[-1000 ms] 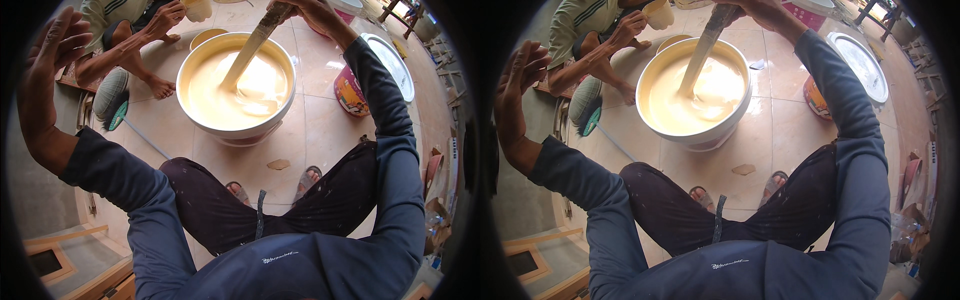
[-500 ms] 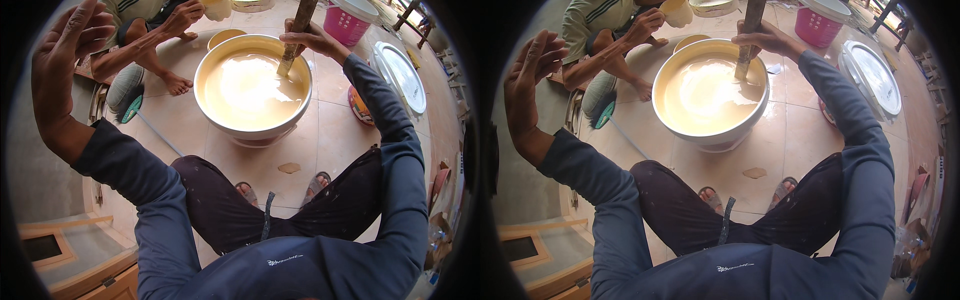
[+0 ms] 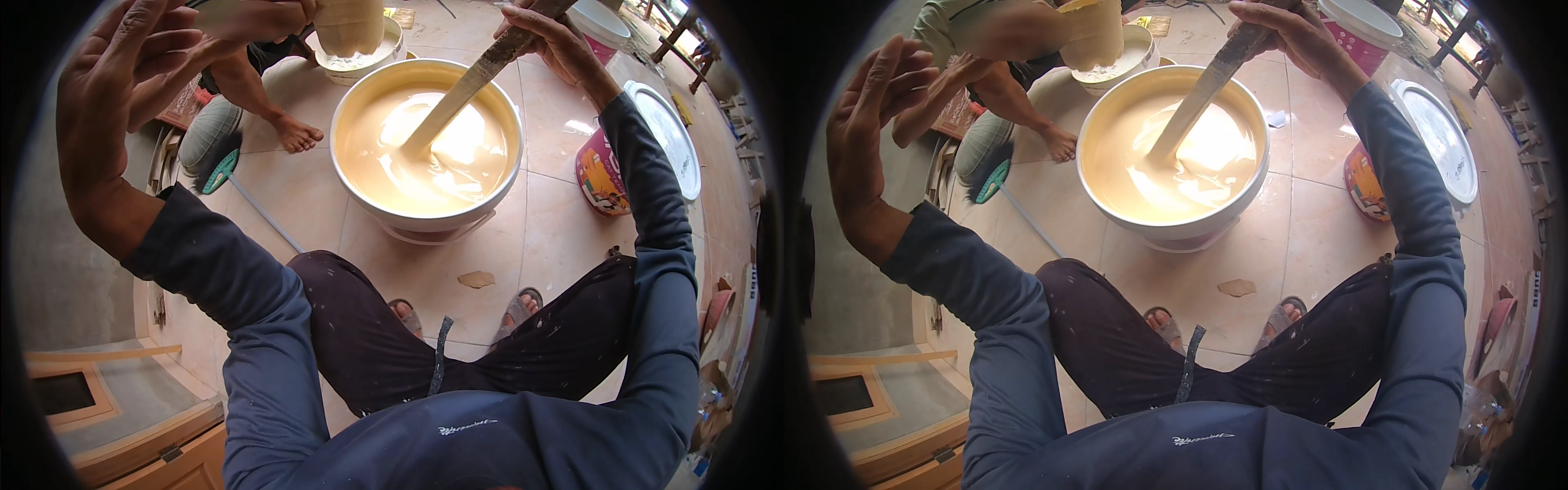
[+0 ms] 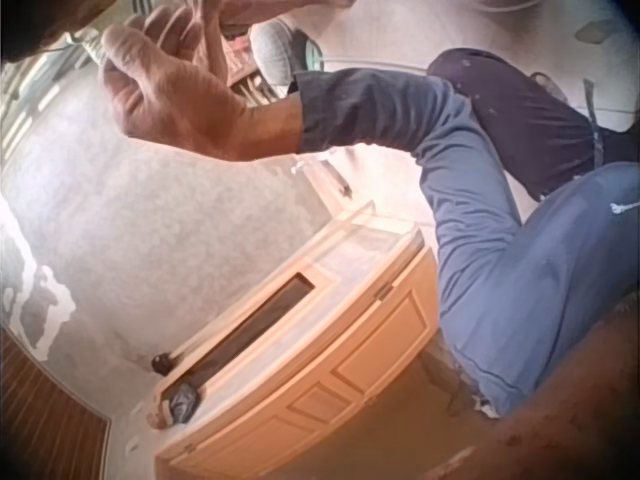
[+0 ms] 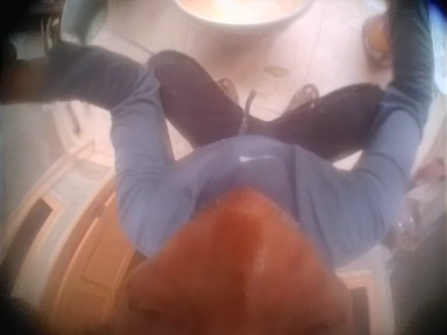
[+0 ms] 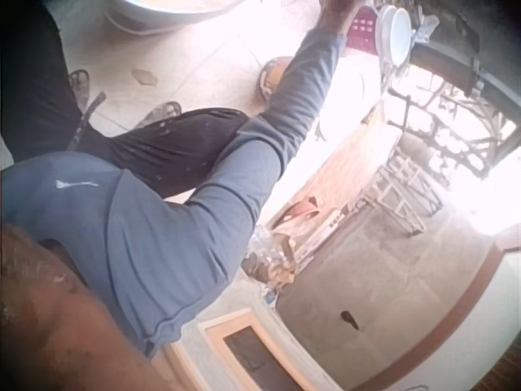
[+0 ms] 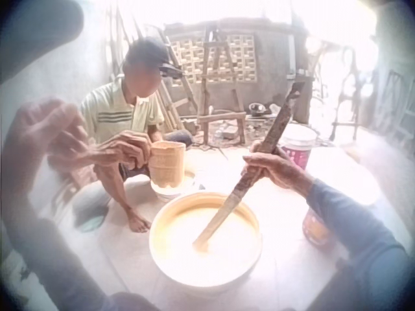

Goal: The person stirs a creamy yellow mixture in a large bucket using a flat wooden stick. Another person pours the mixture from the bucket into smaller containers. The person continues stirring throughout the clip.

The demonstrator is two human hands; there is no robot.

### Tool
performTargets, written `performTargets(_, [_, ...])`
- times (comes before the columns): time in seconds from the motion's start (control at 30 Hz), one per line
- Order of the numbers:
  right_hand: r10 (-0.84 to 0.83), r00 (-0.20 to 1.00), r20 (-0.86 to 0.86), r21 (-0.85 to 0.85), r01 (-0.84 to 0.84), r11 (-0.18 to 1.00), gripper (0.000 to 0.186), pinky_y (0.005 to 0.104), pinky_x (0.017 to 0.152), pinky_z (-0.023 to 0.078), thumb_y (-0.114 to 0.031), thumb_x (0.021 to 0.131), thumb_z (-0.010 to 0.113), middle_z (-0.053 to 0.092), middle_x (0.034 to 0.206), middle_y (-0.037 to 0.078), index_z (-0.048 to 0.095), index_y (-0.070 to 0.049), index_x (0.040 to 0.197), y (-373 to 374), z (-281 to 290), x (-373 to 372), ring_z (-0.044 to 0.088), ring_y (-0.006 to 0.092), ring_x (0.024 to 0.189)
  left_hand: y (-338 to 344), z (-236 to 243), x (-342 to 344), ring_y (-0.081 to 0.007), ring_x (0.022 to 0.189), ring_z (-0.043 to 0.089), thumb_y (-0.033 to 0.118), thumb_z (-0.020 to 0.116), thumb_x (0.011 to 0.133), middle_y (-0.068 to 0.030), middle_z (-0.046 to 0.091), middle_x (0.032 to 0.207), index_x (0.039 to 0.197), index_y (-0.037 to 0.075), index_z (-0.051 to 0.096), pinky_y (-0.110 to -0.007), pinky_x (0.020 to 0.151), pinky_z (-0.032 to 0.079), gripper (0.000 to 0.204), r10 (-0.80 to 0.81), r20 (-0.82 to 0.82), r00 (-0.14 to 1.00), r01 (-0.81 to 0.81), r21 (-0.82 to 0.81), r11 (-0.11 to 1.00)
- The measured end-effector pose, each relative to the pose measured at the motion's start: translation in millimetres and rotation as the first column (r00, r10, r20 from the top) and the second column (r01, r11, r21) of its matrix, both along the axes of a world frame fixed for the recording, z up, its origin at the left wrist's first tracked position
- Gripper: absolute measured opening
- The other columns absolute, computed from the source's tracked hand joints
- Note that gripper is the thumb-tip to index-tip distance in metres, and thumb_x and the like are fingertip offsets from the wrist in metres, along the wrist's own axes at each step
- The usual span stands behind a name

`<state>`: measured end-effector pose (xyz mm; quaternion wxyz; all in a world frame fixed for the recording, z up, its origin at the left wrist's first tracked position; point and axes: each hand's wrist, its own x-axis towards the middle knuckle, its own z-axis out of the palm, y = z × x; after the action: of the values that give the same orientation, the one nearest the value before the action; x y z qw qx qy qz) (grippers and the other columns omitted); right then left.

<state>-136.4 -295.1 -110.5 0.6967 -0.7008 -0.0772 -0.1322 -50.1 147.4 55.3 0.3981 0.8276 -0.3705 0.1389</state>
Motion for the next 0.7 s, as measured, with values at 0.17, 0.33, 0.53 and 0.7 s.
performTargets(0.17, [-0.028,0.997,0.065,-0.286,0.045,0.957,0.023,0.0318,0.072,0.059,-0.024,0.094,0.075,0.072,0.087,0.008,0.066,-0.003,0.095,17.3,4.0,5.2,0.072,0.0179,0.082,-2.0,-0.2,-3.5,-0.0196,0.099,0.073,0.036,0.061,0.103,-0.0114,0.074,0.109,0.12,0.003,0.071,-0.032,0.095,0.054,0.039,0.029,-0.003,1.0,-0.029,-0.02,0.999])
performTargets(0.33, [0.014,0.999,-0.038,-0.509,-0.032,0.86,0.034,0.0323,0.073,0.064,-0.039,0.096,0.069,0.065,0.085,0.005,0.058,-0.008,0.088,6.0,-41.3,18.1,0.072,0.0152,0.088,-1.4,1.1,-6.0,-0.0182,0.099,0.073,0.034,0.061,0.103,-0.0112,0.075,0.109,0.121,0.002,0.07,-0.031,0.095,0.054,0.038,0.007,-0.032,0.999,-0.008,-0.056,0.998])
performTargets(0.53, [-0.018,0.978,-0.209,-0.506,-0.093,0.858,0.037,0.0344,0.062,0.066,-0.04,0.092,0.071,0.058,0.084,0.004,0.056,-0.007,0.087,13.4,-56.0,12.9,0.069,0.0158,0.083,1.6,2.2,-4.6,-0.0159,0.096,0.073,0.032,0.061,0.103,-0.0104,0.075,0.108,0.121,0.002,0.07,-0.028,0.092,0.054,0.036,-0.002,0.003,1.0,0.003,-0.058,0.998])
performTargets(0.7, [0.05,0.96,-0.274,-0.41,-0.163,0.897,0.039,0.0317,0.059,0.065,-0.043,0.09,0.075,0.059,0.079,0.004,0.055,-0.009,0.086,15.1,-58.2,7.6,0.071,0.0157,0.077,-6.1,0.5,-19.1,-0.0136,0.09,0.073,0.034,0.061,0.103,-0.0078,0.076,0.103,0.116,0.003,0.071,-0.027,0.088,0.053,0.035,0.02,0.017,1.0,-0.018,-0.082,0.996])
